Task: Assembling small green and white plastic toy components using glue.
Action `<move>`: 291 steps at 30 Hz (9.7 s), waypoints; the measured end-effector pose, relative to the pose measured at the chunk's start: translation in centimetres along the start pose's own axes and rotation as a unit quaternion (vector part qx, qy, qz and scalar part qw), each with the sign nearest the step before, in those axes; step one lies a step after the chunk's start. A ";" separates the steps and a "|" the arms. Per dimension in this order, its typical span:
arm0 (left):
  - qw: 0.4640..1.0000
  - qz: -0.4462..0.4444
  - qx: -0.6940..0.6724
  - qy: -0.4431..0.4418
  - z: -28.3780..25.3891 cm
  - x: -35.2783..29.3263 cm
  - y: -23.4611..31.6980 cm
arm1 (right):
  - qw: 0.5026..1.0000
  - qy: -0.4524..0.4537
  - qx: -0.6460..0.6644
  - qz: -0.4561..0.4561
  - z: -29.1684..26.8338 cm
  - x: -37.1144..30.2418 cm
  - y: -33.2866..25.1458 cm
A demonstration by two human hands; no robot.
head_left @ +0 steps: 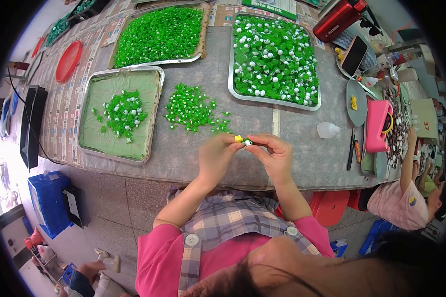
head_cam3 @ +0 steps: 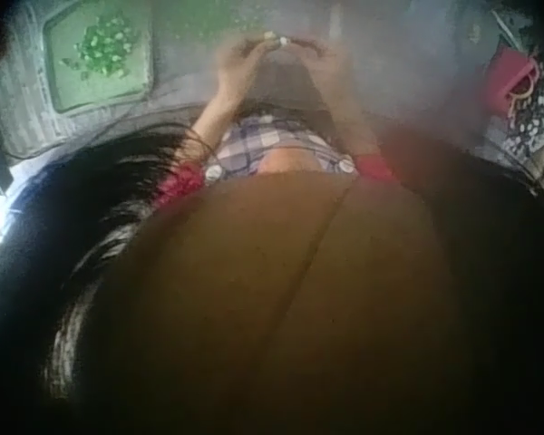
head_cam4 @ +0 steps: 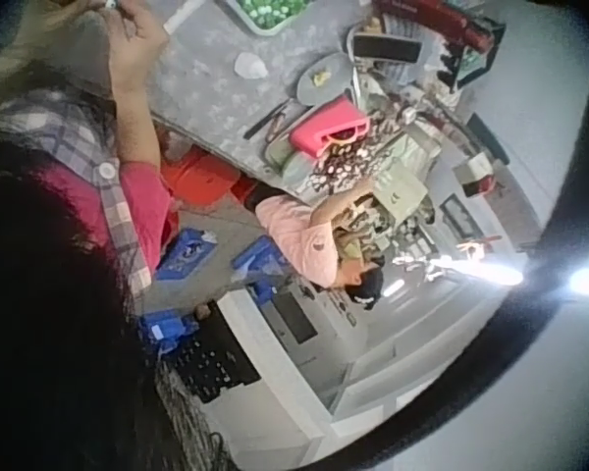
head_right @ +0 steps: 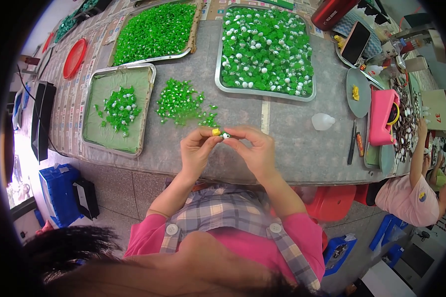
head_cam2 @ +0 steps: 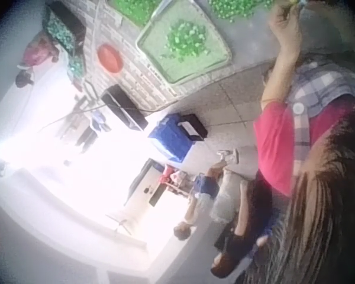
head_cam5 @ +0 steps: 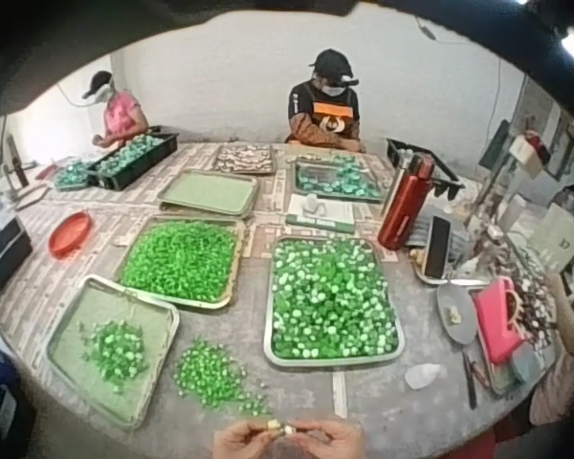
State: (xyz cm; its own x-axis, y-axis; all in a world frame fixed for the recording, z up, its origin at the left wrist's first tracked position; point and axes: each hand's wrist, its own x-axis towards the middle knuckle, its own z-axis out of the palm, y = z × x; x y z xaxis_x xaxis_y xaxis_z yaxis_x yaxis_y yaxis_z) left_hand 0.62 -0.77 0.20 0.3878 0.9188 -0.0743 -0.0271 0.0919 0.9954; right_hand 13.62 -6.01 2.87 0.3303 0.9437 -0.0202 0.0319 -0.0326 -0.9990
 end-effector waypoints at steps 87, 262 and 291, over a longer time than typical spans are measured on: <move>0.996 -0.070 -0.027 -0.045 -0.2 0.6 -0.8 | 0.957 0.224 -0.131 -0.133 -4.1 -0.3 1.5; 0.978 -0.104 -0.173 -0.043 -0.4 0.3 -0.1 | 1.000 -0.013 -0.023 -0.017 -0.2 -0.1 0.1; 0.976 0.160 0.140 -0.051 0.4 -0.1 1.3 | 0.998 -0.004 0.064 0.013 -0.4 -0.8 0.3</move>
State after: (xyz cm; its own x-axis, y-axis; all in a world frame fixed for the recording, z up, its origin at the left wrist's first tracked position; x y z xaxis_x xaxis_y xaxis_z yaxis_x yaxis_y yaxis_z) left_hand 0.90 -0.86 1.52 0.4908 0.8389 0.2354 0.0856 -0.3153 0.9451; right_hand 13.78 -6.89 2.56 0.3217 0.9458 -0.0454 -0.0976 -0.0145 -0.9951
